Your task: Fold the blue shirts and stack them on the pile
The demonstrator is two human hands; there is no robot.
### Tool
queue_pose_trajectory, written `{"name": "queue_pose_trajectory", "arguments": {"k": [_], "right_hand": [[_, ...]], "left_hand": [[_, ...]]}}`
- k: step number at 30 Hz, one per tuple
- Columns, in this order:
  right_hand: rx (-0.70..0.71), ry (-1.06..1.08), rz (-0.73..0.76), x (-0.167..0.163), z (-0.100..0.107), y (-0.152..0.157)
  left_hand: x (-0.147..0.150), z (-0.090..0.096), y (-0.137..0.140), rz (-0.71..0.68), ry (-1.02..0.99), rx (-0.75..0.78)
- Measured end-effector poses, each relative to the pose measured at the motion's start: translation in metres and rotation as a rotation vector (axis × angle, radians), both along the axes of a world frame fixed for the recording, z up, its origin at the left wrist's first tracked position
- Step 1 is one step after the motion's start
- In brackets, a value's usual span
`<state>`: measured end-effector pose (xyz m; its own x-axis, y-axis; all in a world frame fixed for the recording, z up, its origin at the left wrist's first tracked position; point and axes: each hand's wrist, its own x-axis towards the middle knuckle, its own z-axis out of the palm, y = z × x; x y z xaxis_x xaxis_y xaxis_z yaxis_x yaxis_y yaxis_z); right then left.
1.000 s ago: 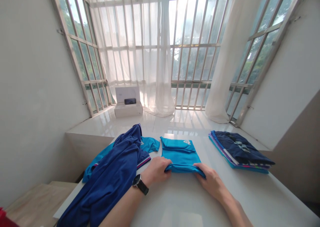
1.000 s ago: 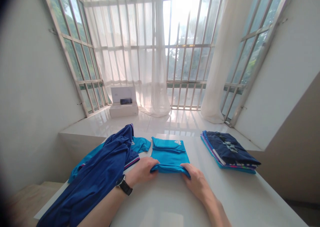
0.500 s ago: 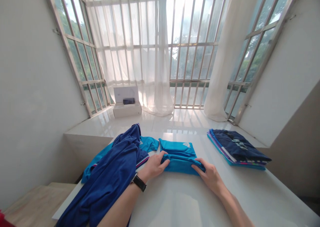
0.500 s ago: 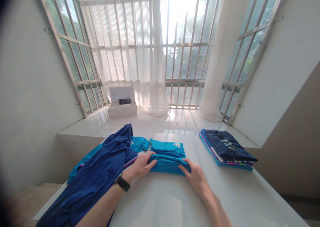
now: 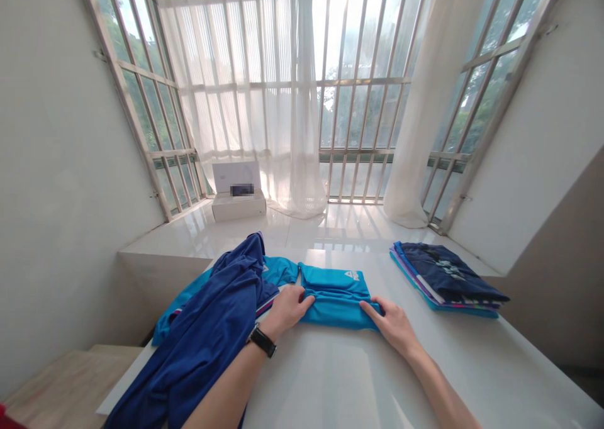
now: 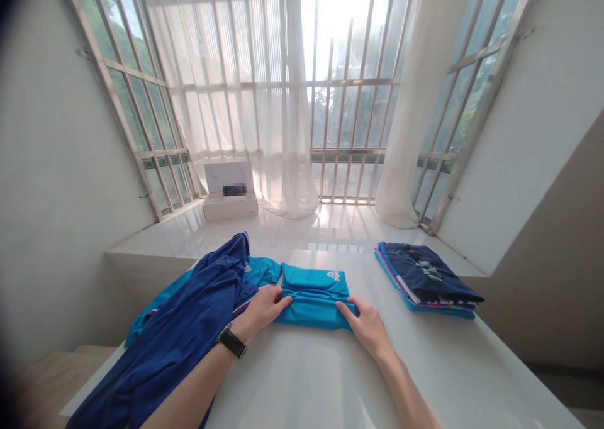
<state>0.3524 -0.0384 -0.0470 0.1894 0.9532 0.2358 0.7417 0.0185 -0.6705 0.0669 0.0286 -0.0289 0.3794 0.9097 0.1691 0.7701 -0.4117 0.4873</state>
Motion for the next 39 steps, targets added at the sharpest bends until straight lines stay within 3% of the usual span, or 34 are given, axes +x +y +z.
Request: {"name": "queue_pose_trajectory", "arguments": {"k": [7,13,19,24,34,39], "right_hand": [[-0.040,-0.057,0.026,0.0012,-0.0026,0.0040],[-0.044,-0.045,-0.009,0.0038,-0.0075,0.0038],[0.068,0.017,0.124,0.0052,-0.0072,0.0033],[0.070,0.038,0.239,0.0054,-0.0059,0.0031],[0.060,0.038,0.170,0.0052,-0.0031,0.0032],[0.020,0.075,0.068,0.0062,-0.0012,0.0045]], "left_hand": [[0.0014,0.0039,-0.0062,0.074,0.158,0.029],[0.0005,0.0008,-0.0058,0.083,0.144,0.039],[-0.0020,0.0010,-0.0068,-0.015,-0.012,0.047],[-0.0028,0.0042,-0.0089,-0.117,0.002,0.084],[-0.0025,-0.0007,-0.0068,-0.092,0.001,0.088],[-0.0019,-0.0044,-0.0052,-0.076,-0.014,0.109]]}}
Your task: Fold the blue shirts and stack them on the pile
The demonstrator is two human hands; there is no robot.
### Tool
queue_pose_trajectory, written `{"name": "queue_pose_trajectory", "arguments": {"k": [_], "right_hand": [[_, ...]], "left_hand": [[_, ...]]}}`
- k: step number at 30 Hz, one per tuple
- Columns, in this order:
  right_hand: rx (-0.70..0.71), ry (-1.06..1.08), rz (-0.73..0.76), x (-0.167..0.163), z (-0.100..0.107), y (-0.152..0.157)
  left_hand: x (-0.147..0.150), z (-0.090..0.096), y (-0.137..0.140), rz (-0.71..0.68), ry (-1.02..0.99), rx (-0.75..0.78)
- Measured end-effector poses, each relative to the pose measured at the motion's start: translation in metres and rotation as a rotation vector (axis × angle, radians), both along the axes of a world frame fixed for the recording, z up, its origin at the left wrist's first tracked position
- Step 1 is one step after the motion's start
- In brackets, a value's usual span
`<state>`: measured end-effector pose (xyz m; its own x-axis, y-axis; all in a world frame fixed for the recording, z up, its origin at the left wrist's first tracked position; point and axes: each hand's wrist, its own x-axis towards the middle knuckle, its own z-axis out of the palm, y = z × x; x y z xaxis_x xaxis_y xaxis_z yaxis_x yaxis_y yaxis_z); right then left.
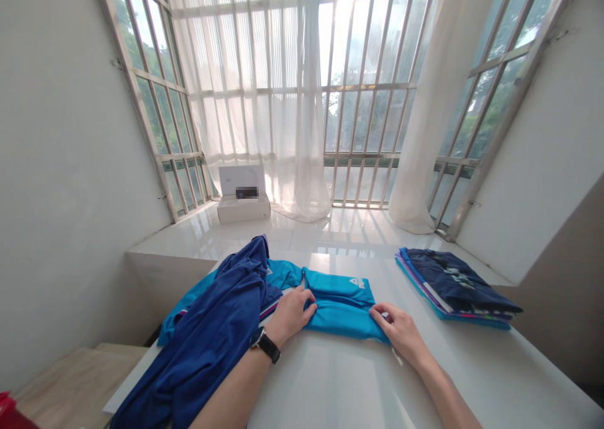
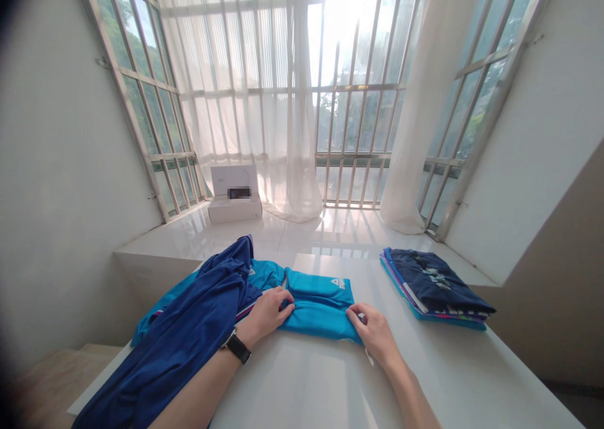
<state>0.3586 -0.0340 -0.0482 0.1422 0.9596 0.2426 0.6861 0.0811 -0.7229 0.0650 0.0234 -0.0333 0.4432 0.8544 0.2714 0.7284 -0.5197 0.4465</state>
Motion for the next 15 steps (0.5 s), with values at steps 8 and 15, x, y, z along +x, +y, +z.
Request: {"name": "queue_pose_trajectory", "arguments": {"k": [8,15], "right_hand": [[-0.061,0.025,-0.015,0.0024,-0.0018,0.0022],[0.050,-0.030,0.174,0.0011,-0.0003,-0.0023]], "left_hand": [[0.0000,-0.0027,0.0023,0.002,-0.004,0.021],[0.0019,0.0000,-0.0015,0.000,0.013,0.047]]}}
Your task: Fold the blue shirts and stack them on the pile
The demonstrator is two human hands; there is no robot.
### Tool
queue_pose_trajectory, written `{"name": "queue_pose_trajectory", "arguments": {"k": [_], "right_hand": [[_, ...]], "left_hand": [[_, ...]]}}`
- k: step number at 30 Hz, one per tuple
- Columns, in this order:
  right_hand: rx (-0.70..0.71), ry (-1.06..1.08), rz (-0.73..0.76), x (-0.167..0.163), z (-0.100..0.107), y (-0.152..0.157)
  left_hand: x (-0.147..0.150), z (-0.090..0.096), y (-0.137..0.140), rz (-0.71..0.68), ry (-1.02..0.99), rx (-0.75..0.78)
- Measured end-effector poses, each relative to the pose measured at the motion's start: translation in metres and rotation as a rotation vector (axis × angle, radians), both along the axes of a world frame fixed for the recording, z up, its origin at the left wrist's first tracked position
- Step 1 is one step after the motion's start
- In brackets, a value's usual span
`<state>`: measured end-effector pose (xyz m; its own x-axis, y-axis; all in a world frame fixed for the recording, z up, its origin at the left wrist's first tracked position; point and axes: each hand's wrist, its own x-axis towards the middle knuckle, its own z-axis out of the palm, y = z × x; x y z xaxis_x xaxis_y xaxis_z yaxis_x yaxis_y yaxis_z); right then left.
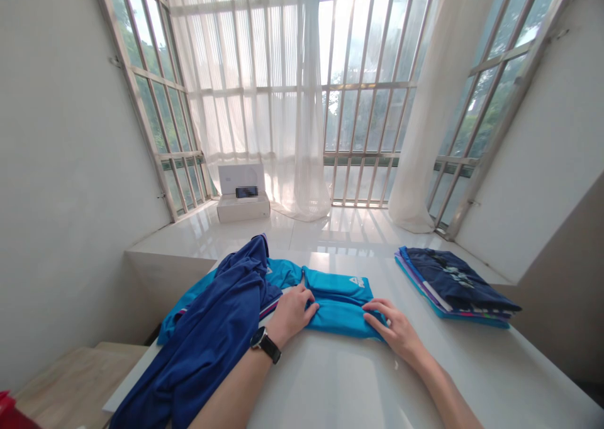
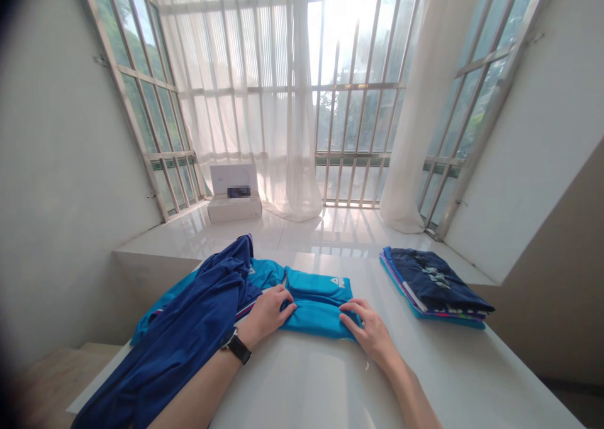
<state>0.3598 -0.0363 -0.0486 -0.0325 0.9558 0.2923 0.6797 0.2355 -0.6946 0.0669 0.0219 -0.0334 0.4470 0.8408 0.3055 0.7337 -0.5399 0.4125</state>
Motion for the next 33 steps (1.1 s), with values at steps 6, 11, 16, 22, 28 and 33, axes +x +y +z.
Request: {"name": "queue_pose_trajectory", "arguments": {"k": [6,11,16,22,28,33], "right_hand": [[-0.038,0.005,0.025,-0.0010,0.0042,-0.0028],[-0.033,0.036,0.047,-0.0020,0.0069,-0.0034],[-0.077,0.016,0.015,-0.0022,0.0040,-0.0019],[-0.078,-0.010,-0.105,-0.0019,0.0009,-0.0011],[-0.073,-0.022,-0.132,-0.0039,0.0046,-0.0020],[-0.070,0.009,-0.129,-0.0070,0.0089,-0.0038]], "left_hand": [[0.0017,0.0034,-0.0020,-0.165,-0.030,0.065],[0.0024,0.0030,-0.0017,-0.239,-0.064,0.058],[0.0025,0.0032,-0.0018,-0.229,-0.048,0.055],[0.0038,0.0023,-0.0015,-0.127,0.025,0.060],[0.0049,-0.0018,0.0007,-0.073,0.011,0.050],[0.0041,0.0007,-0.0011,-0.066,0.013,0.029]]}}
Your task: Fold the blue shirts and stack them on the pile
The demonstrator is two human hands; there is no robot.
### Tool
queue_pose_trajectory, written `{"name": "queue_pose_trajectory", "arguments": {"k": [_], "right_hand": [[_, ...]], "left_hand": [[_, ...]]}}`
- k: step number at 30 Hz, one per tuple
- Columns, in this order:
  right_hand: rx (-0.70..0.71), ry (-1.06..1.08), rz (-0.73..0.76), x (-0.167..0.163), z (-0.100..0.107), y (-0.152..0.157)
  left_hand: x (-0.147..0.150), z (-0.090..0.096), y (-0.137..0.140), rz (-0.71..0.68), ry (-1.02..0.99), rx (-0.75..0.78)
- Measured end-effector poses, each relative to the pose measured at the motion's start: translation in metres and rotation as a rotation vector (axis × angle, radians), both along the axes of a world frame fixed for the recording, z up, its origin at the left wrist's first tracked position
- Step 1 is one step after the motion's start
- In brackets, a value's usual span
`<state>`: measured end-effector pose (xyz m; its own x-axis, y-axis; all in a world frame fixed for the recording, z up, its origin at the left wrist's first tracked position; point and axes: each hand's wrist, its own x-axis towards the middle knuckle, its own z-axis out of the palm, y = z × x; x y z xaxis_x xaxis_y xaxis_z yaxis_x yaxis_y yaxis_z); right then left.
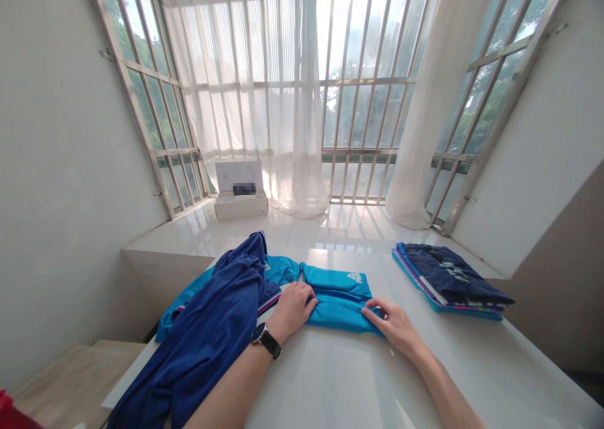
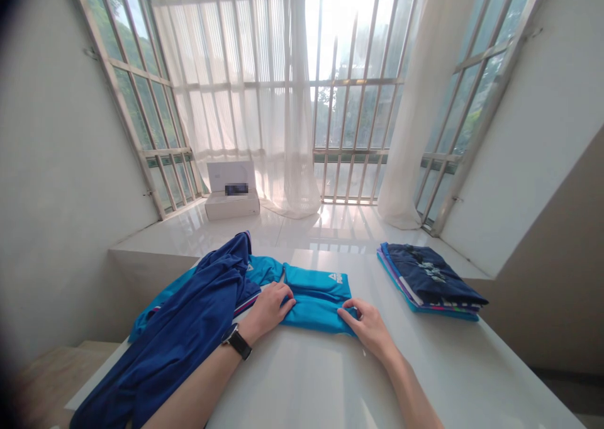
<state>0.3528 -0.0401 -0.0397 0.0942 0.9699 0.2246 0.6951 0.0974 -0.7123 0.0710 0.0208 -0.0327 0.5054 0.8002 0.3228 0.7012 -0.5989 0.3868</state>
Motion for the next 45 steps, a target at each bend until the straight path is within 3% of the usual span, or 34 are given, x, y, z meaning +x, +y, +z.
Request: {"name": "queue_pose_trajectory", "arguments": {"k": [11,18,24,32,45], "right_hand": [[0.042,0.107,-0.069,0.002,-0.004,0.002],[0.030,0.046,-0.131,0.000,-0.009,0.005],[-0.029,0.051,-0.083,0.003,-0.010,0.005],[-0.037,0.216,-0.051,0.002,-0.010,0.007],[-0.088,0.061,-0.036,0.005,-0.010,0.008]], "left_hand": [[-0.001,-0.003,0.003,0.019,-0.102,-0.055],[0.000,-0.006,0.005,0.049,-0.167,-0.067],[-0.001,-0.006,0.006,0.049,-0.165,-0.060],[-0.001,-0.010,0.010,0.056,-0.190,-0.073],[-0.001,-0.011,0.010,0.061,-0.192,-0.062]]}}
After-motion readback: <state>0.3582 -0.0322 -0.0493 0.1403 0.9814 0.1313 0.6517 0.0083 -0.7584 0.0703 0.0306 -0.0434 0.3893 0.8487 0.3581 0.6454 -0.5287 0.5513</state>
